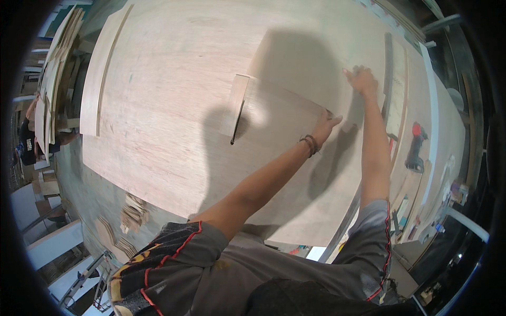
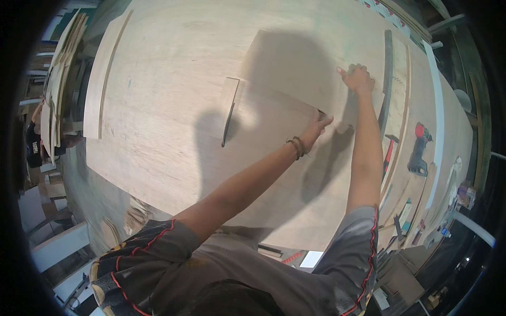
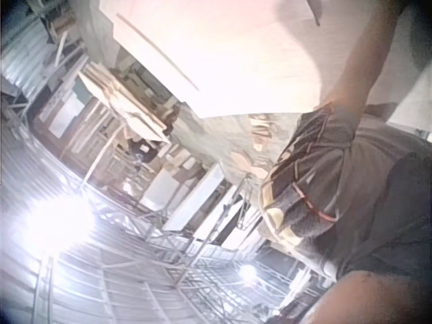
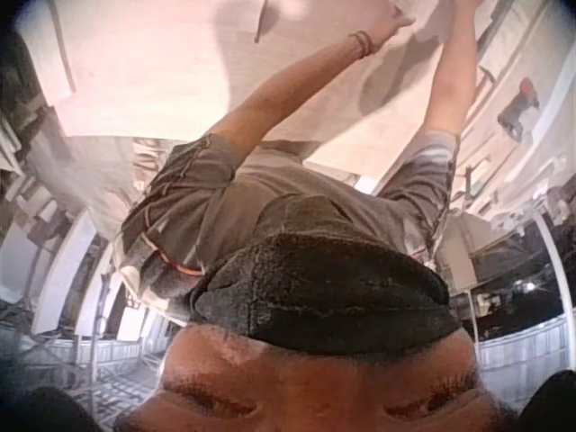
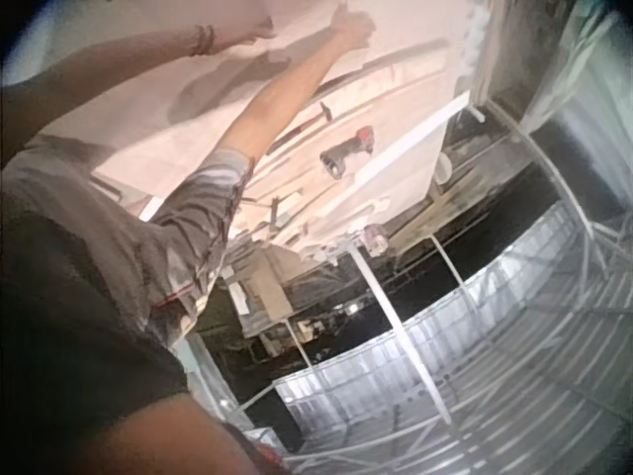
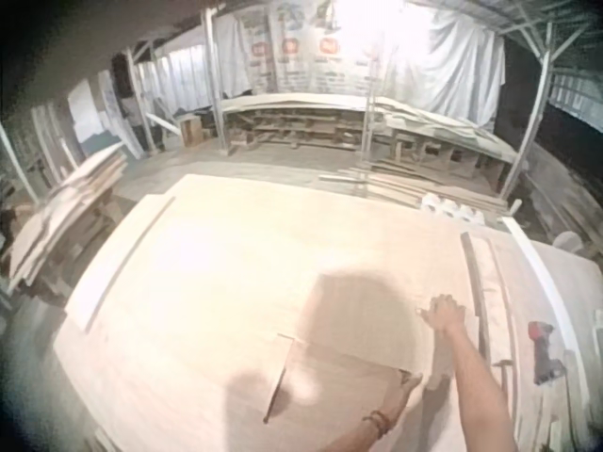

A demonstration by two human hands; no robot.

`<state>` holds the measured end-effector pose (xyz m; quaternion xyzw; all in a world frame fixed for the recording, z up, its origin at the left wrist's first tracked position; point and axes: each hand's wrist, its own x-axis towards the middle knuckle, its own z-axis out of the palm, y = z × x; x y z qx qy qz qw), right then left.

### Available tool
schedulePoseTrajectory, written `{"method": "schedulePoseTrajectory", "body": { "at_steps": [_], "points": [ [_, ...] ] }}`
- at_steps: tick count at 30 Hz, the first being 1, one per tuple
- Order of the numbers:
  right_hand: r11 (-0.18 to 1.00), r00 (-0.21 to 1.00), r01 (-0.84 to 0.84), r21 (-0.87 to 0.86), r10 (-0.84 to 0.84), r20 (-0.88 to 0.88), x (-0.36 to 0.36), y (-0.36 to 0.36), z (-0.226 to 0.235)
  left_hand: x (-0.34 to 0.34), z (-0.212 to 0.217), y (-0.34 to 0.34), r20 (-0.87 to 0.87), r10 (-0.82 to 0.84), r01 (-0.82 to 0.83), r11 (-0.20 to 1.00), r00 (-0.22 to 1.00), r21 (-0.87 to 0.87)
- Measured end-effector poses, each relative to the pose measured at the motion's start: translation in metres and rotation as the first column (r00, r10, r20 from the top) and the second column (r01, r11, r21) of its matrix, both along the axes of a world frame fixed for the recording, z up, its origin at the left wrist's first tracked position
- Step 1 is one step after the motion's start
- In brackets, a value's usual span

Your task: The person assembles a large wooden panel by placing and aligning smaller wooden pieces on a workbench. They use a tape measure and a hammer to measure and secure the pieces, then move the assembled panel to the floor.

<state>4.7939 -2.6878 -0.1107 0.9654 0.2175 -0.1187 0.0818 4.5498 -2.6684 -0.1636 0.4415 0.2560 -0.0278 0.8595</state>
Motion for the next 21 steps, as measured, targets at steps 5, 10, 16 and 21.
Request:
{"method": "schedulePoseTrajectory", "body": {
  "at_steps": [5,10,16,21],
  "points": [
    [1.0,1.0,-0.01,-0.011,0.01,0.03,-0.031,-0.009,0.024,-0.012,-0.01,-0.022,-0.082,0.211,-0.208,0.977,0.974,0.034],
    [0.991,1.0,-0.004,0.134,0.008,-0.029,-0.06,-0.048,0.064,-0.045,0.015,-0.023,-0.066,0.3,-0.307,0.922,0.952,-0.236],
    [0.957,0.974,0.223,0.186,-0.224,-0.015,-0.148,-0.112,0.13,-0.11,0.047,-0.054,-0.024,0.251,-0.247,0.927,0.968,-0.283],
    [0.792,0.913,0.386,0.472,-0.401,-0.073,-0.265,-0.195,0.138,-0.256,0.083,-0.047,0.333,-0.127,0.086,0.987,0.934,0.135]
  ]
}}
